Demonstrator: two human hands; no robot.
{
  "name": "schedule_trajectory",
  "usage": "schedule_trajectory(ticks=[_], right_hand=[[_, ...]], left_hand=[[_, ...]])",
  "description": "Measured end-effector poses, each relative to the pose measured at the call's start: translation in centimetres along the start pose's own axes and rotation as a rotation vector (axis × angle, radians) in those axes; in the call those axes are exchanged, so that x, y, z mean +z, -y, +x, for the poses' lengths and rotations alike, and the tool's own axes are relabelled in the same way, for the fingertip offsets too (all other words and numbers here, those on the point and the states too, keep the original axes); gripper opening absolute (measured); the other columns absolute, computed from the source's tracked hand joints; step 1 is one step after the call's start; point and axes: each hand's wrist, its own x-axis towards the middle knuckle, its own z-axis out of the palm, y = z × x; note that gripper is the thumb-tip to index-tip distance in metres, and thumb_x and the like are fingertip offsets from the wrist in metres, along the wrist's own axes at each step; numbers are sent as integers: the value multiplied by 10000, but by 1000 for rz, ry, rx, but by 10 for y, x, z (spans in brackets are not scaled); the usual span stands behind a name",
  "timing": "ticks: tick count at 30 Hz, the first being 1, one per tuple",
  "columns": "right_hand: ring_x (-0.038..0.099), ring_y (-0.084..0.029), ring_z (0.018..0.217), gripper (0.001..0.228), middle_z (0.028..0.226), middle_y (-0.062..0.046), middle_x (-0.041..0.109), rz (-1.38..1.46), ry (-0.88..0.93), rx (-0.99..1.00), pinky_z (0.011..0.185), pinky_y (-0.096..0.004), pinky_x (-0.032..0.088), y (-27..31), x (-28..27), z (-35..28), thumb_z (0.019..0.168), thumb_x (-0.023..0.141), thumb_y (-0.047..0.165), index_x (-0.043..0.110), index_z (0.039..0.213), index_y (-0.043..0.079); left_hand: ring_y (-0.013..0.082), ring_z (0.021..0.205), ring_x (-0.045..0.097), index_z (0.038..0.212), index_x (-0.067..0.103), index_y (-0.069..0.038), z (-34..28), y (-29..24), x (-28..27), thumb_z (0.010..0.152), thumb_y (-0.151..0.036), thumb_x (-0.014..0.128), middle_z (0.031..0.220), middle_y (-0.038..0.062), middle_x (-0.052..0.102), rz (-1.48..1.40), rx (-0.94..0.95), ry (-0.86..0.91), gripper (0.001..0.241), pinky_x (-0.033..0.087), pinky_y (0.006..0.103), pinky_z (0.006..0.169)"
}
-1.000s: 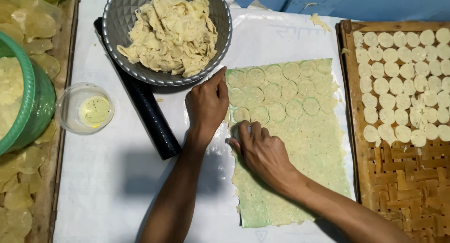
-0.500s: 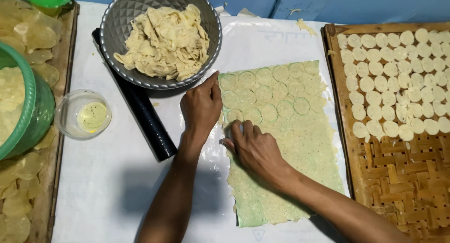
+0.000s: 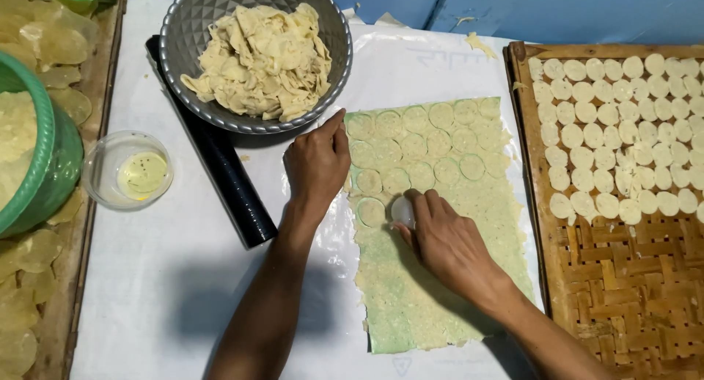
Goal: Stamp out small circles from a flat sheet of dough using a round cutter and arrange them on a tray.
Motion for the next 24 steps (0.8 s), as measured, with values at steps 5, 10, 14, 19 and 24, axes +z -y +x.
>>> schedule_trajectory(ticks=[5,10,14,19,24], right_hand=[[692,-346,857,498,929,-83,534,-65,-43,-28,613,-520,600,3,9,7,1047,375,474,468,1312,63],[706,-306,757,501,851,-52,515,-218,-109,-26,553,-481,590,16,14,18,1058,324,511,469,1254,74],[717,-256,650,462,803,-35,534,-320,-207,35,515,-434,587,28,9,17,1064,349,493,483,1196,70],[722,-360,738,448,895,-134,567,-203,-16,-157,568,-524,590,7,5,22,1047,378,450,468,1242,58],[719,-325,744,423,872,-75,517,-283,-77,-85,563,-473,595,10,15,20,1053,370,457,433,1256,92]], left_hand=[[418,770,739,1198,776,-147,-2,1,0,979,-164,551,810,163,771,4,18,-12,314,582,540,658],[415,775,740,1197,774,-158,-1,2,1,979,-178,561,814,156,771,22,18,-23,305,579,549,644],[419,772,738,1200,772,-145,-2,0,1,982,-160,557,821,160,771,17,35,-23,307,581,549,649],[442,786,730,1196,772,-135,-4,-2,0,980,-153,555,843,185,769,11,44,-23,307,571,564,653],[425,815,734,1213,768,-148,-5,1,2,985,-166,552,892,159,780,0,30,-27,315,575,555,675]])
